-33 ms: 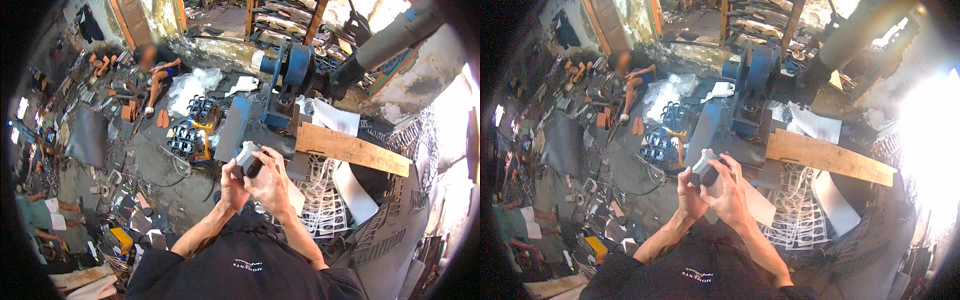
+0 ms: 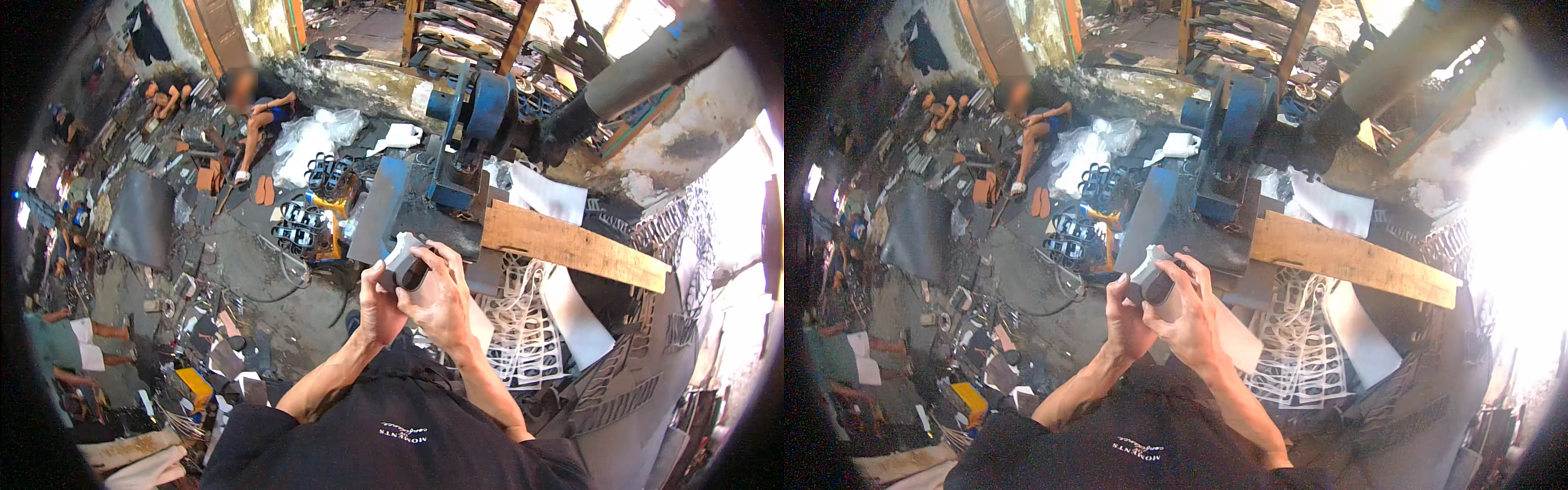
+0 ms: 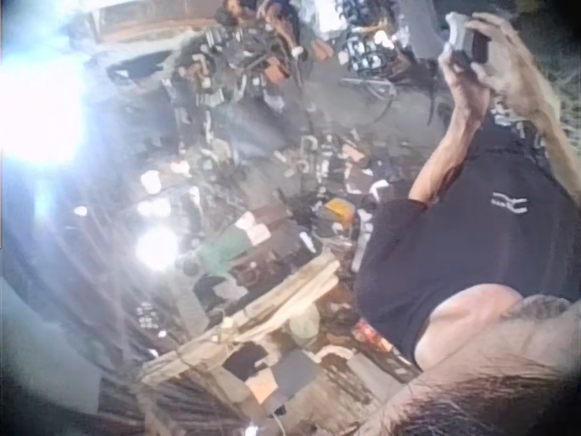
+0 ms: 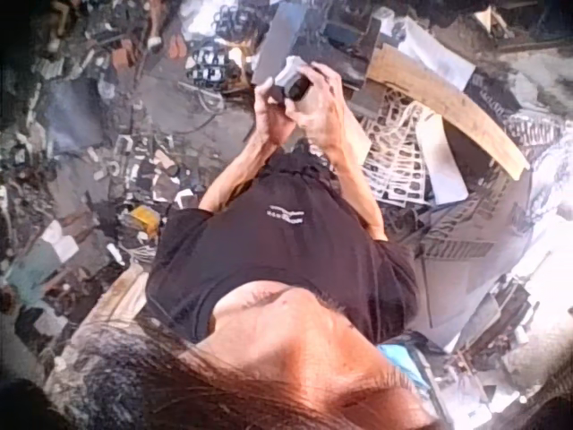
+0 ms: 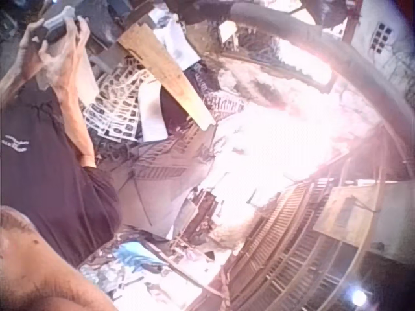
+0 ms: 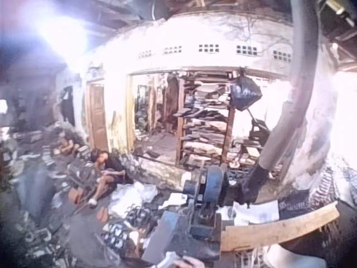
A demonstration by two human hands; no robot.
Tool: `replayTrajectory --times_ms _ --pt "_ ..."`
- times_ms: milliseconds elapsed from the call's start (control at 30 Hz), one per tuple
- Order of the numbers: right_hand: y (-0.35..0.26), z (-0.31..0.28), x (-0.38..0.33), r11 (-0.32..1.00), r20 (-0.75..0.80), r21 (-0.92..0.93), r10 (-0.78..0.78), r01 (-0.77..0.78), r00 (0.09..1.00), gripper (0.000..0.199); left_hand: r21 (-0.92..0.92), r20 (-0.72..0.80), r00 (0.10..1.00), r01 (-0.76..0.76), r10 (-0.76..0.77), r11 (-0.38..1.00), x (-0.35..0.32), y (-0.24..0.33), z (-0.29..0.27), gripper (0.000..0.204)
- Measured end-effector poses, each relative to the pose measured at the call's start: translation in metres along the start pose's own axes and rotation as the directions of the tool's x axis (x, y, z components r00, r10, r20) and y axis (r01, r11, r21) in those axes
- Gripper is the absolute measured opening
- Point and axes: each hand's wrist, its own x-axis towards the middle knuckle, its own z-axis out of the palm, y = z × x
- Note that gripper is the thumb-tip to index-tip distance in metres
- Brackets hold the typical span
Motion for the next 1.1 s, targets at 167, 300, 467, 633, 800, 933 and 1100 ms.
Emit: replayTrajectory --times_ms 167,300,467,633,800,933,1100 --pt "0.022 0.011 -0.004 0.991 -0.025 0.053 0.124 -0.122 0.992 0.09 0.087 -0.098 0.991 0.096 -0.087 0.992 0.009 -0.011 -0.037 0.049" --pt "0.039 0.012 -0.01 0.985 -0.012 0.092 0.151 -0.149 0.989 0.092 0.354 -0.18 0.965 0.245 -0.191 0.903 0.005 0.024 -0.027 0.049" --pt "0.039 0.016 -0.01 0.991 0.012 0.054 0.12 -0.121 0.993 0.093 0.573 -0.107 0.964 0.261 -0.245 0.777 0.011 0.045 -0.029 0.045" --pt "0.034 0.006 -0.002 0.999 0.005 -0.029 -0.032 0.032 0.999 0.093 0.436 -0.059 0.985 0.173 -0.164 0.883 0.009 0.032 -0.027 0.044" --pt "0.021 -0.018 0.008 0.997 0.057 -0.011 -0.08 0.08 0.995 0.092 0.362 -0.033 0.981 0.189 -0.19 0.913 0.003 0.032 -0.006 0.048" --pt "0.001 -0.029 0.007 0.994 0.045 -0.037 -0.098 0.099 0.994 0.092 0.336 -0.024 0.98 0.194 -0.198 0.922 -0.007 0.035 0.014 0.051" --pt "0.002 -0.031 0.009 0.995 0.065 -0.023 -0.097 0.099 0.993 0.091 0.372 -0.019 0.984 0.173 -0.179 0.912 -0.006 0.034 0.015 0.053"
